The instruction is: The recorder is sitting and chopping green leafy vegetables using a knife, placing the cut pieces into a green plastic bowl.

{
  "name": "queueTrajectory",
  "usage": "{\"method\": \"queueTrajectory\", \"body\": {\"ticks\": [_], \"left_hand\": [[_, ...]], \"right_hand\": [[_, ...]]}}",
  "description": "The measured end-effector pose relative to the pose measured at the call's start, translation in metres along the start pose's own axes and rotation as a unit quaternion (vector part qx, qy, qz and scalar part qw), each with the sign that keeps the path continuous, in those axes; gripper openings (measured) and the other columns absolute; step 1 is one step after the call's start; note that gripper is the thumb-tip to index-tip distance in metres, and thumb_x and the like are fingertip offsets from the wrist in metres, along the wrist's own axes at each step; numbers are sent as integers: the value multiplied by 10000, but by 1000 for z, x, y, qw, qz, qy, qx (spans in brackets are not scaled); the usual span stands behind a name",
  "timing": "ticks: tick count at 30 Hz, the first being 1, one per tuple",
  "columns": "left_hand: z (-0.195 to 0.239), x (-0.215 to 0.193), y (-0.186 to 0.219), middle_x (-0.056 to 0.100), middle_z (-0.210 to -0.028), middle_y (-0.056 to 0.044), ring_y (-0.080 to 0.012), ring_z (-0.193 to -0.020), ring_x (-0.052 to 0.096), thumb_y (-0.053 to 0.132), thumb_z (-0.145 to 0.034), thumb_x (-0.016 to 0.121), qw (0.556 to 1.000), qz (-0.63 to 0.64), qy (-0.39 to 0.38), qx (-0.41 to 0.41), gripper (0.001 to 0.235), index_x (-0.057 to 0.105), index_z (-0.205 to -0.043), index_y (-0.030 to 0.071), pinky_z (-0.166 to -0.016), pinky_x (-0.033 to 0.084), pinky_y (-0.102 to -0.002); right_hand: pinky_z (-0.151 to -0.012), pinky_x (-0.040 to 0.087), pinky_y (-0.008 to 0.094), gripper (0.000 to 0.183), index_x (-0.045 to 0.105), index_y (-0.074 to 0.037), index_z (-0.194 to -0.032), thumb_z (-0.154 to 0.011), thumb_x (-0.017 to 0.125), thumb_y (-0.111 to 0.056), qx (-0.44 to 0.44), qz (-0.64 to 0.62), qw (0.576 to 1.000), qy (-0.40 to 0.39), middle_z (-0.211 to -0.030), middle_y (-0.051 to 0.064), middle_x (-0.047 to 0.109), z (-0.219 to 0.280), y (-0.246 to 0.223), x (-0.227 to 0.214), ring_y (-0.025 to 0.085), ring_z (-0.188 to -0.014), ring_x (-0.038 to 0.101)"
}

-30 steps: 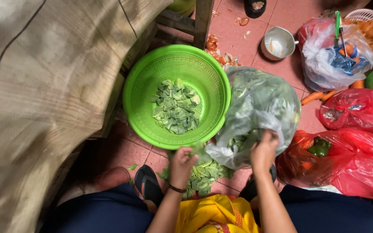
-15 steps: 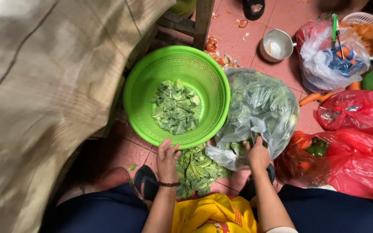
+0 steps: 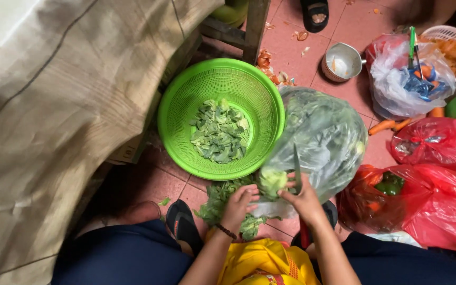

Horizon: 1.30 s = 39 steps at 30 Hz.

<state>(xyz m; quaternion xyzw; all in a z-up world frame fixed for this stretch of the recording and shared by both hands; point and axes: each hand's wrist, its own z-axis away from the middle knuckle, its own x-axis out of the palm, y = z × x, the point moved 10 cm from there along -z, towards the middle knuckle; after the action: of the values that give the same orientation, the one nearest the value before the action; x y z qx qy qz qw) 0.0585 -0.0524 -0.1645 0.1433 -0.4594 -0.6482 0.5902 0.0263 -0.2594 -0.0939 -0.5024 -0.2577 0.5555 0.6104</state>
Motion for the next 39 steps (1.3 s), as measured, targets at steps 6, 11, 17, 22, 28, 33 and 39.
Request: {"method": "queueTrajectory", "body": {"ticks": [6,11,17,22,28,33,39], "left_hand": [[-3,5,-21,655,-1257,-90,-202,-1104,667,275,-1019,571,999,5,-34,-15,324,623,-1265,71,-917,585,-386],[-20,-35,-34,664,-1228,-61,-187,-1065,670,256,-1005,623,999,-28,38,16,248,657,-1164,70,-888,598,-375],[-26,-69,-31,655,-1160,-44,-185,-1017,675,206,-1001,608,991,-10,127,36,185,642,-1139,88,-828,574,-351],[-13,-67,-15,654,-1132,-51,-183,-999,687,186,-1013,584,990,-3,136,44,174,633,-1144,82,-804,562,-335],[-2,-86,2,678,-1116,-52,-182,-964,693,144,-1014,559,984,22,143,102,143,631,-1108,64,-787,551,-311],[8,-103,4,725,-1061,-54,-165,-911,713,138,-1010,563,981,19,162,108,124,641,-1072,64,-758,537,-286],[-9,-111,-28,720,-1016,-92,-162,-882,689,109,-1004,598,981,-60,126,136,100,660,-1066,61,-752,534,-271]], "right_hand": [[-813,582,290,346,640,-50,-1209,-870,709,-58,-53,-17,995,-80,-972,56,796,23,9,48,111,-884,727],[-755,567,350,250,707,-72,-1168,-932,677,-150,-5,156,987,30,-980,92,780,3,39,7,231,-783,720],[-807,579,361,200,766,-95,-1061,-924,622,-123,-35,209,977,28,-975,121,797,-39,108,20,273,-867,768],[-885,558,394,343,709,-135,-1205,-880,615,-82,-120,277,951,-68,-1201,159,698,-28,119,86,346,-1027,710],[-947,507,466,674,469,-178,-1471,-826,637,-73,-120,371,920,-29,-1427,243,516,-49,155,91,440,-1123,620],[-963,518,467,547,533,-175,-1326,-839,764,-265,64,400,911,-74,-1276,234,631,-41,182,92,413,-1119,652],[-868,544,480,498,579,-162,-1151,-742,824,-304,31,373,923,-92,-1021,181,745,-40,186,91,397,-968,707]]}}
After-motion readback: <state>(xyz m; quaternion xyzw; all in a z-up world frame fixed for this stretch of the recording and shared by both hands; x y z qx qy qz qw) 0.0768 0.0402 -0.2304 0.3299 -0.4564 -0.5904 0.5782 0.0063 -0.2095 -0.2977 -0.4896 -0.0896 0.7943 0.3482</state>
